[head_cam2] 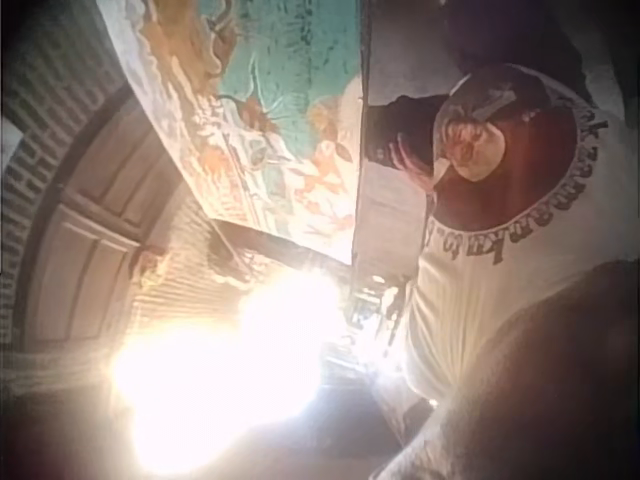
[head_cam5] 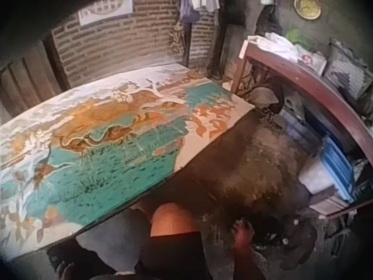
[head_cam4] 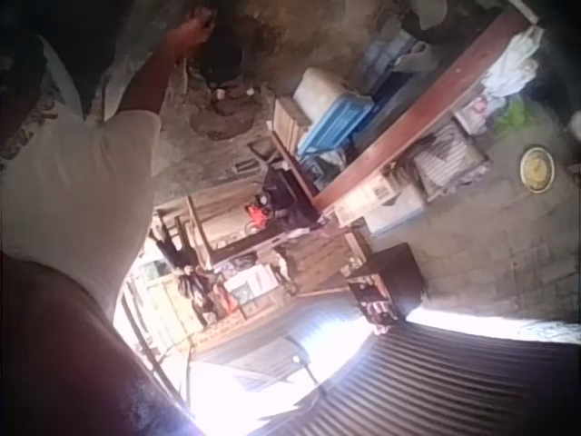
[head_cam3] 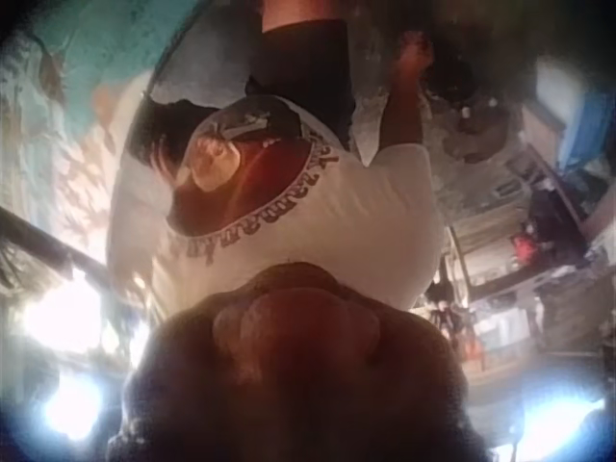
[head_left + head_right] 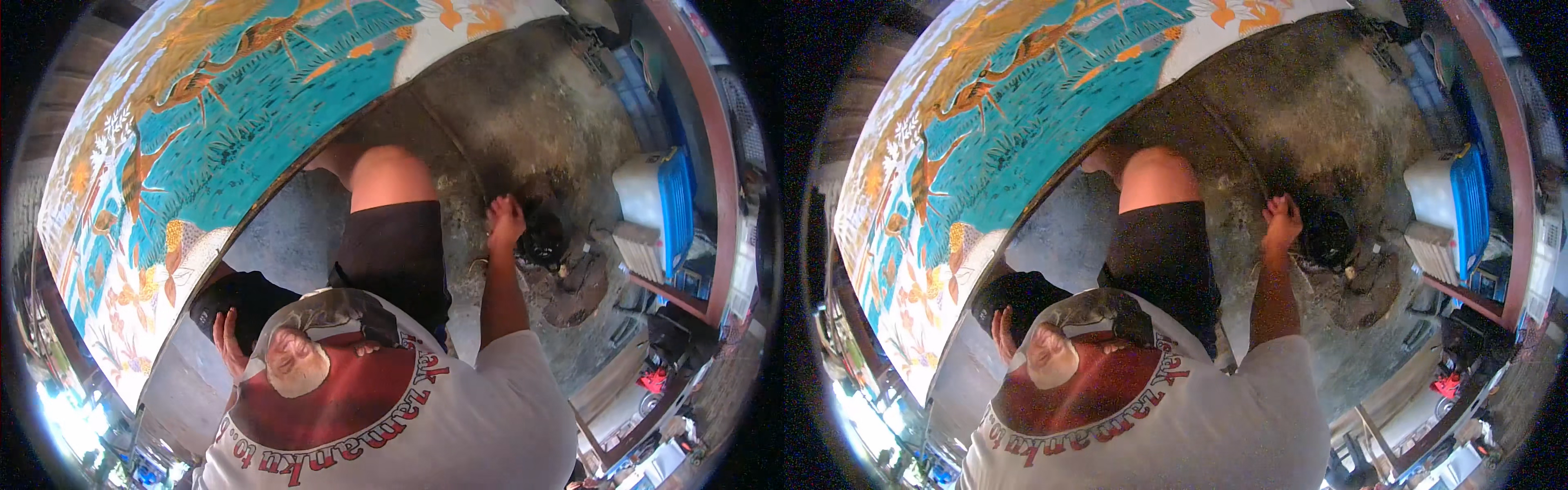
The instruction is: Apply paint or dye to a large canvas featuring a nature scene with birds and flowers.
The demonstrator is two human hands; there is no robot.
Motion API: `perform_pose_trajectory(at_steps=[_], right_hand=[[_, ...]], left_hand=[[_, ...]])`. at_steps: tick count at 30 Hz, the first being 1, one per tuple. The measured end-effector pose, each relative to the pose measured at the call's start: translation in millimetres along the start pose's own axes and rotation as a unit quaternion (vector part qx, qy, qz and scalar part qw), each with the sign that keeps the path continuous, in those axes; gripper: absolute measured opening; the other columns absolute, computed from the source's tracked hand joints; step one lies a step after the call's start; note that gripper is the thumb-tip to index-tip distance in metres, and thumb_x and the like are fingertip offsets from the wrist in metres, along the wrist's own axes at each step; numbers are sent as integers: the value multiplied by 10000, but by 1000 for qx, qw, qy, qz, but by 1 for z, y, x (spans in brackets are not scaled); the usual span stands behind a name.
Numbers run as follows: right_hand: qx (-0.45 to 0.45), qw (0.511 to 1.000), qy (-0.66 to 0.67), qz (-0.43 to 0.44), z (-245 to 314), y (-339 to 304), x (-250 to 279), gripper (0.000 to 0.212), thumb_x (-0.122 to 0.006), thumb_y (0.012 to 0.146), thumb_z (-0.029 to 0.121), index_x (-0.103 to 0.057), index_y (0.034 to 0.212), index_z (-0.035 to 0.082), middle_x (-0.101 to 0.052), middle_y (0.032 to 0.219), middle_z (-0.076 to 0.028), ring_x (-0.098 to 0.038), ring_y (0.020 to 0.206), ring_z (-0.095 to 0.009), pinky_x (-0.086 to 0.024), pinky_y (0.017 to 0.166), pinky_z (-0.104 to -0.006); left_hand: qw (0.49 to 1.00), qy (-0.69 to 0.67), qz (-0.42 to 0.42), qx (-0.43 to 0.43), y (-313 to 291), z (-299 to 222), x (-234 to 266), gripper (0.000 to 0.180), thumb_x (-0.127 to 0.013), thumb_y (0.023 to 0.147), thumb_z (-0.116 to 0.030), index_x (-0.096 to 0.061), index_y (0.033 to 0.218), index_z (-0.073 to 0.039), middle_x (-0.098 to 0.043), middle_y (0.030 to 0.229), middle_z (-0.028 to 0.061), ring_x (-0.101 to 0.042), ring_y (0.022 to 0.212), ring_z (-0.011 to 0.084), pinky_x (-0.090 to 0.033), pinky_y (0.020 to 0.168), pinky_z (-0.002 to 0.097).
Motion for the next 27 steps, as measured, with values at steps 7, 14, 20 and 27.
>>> perform_pose_trajectory(at_steps=[7,14,20,27], right_hand=[[70,906,368,198,231,0,-151,386,-653,956,292,-584,1237,37,-675,962,-106,-664,844,-225,-592,778,-415],[80,894,315,307,291,-6,-286,227,-650,939,192,-617,1106,42,-646,880,-75,-632,762,-186,-598,714,-407],[155,930,186,278,293,6,-326,164,-645,917,94,-666,1044,-8,-664,823,-97,-635,663,-162,-592,568,-320],[195,933,114,279,293,2,-337,168,-660,906,64,-677,1049,-22,-706,835,-118,-684,667,-163,-591,584,-295]], left_hand=[[999,-37,14,9,7,-12,-10,689,-690,823,-253,-451,1423,-13,-515,1434,125,-375,1378,376,-290,1139,480],[999,-42,4,26,5,-6,-11,677,-671,836,-287,-459,1417,-14,-518,1431,125,-373,1378,379,-283,1139,490],[999,-36,0,9,11,-11,-5,687,-678,831,-276,-447,1427,-26,-533,1418,124,-382,1375,383,-285,1140,485],[997,-41,-7,61,15,-17,0,691,-742,783,-266,-500,1382,-18,-538,1395,148,-418,1357,371,-323,1123,464]])
Point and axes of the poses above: each hand's wrist, its own y-axis towards the middle knuckle, its own x-axis out of the back of the hand, z = x × y, the point moved 7 cm from there along y, towards the middle knuckle
